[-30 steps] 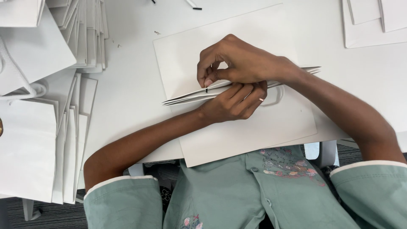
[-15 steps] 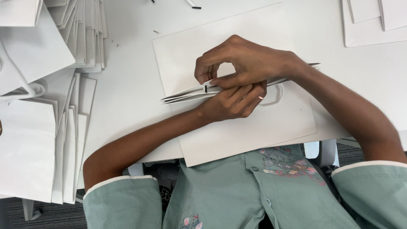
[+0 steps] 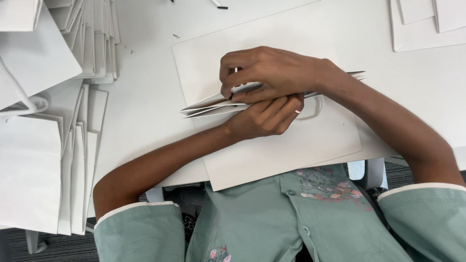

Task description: Attaching white rope handles to white paper shopping bags.

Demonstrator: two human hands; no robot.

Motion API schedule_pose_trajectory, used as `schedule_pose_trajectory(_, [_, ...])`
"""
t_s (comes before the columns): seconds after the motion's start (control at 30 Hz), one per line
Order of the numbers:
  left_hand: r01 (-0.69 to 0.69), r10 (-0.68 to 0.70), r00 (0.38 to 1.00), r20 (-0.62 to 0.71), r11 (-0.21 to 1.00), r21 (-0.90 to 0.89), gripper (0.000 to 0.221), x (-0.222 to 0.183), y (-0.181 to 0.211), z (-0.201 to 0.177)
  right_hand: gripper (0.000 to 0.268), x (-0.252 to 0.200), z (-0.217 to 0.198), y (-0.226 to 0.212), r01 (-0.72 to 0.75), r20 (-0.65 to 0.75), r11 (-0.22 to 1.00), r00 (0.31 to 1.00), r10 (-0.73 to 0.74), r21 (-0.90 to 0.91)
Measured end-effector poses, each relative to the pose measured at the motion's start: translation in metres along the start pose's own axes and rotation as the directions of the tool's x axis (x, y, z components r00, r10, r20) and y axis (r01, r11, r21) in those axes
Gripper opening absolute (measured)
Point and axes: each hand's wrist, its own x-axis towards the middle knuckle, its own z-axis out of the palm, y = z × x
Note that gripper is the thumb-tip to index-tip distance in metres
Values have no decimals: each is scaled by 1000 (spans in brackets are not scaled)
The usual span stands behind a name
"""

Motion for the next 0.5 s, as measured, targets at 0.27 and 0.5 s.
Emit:
schedule_pose_trajectory(0.27, [16,-16,1000,11,1000,8,16,2,-3,0,20,-5,-2,13,-6,-56,983,998,17,186])
schedule_pose_trajectory(0.5, [8,-6,999,50,999,-53,22,2,-3,1,35,-4,3,19,-115,-43,967,991,128,228])
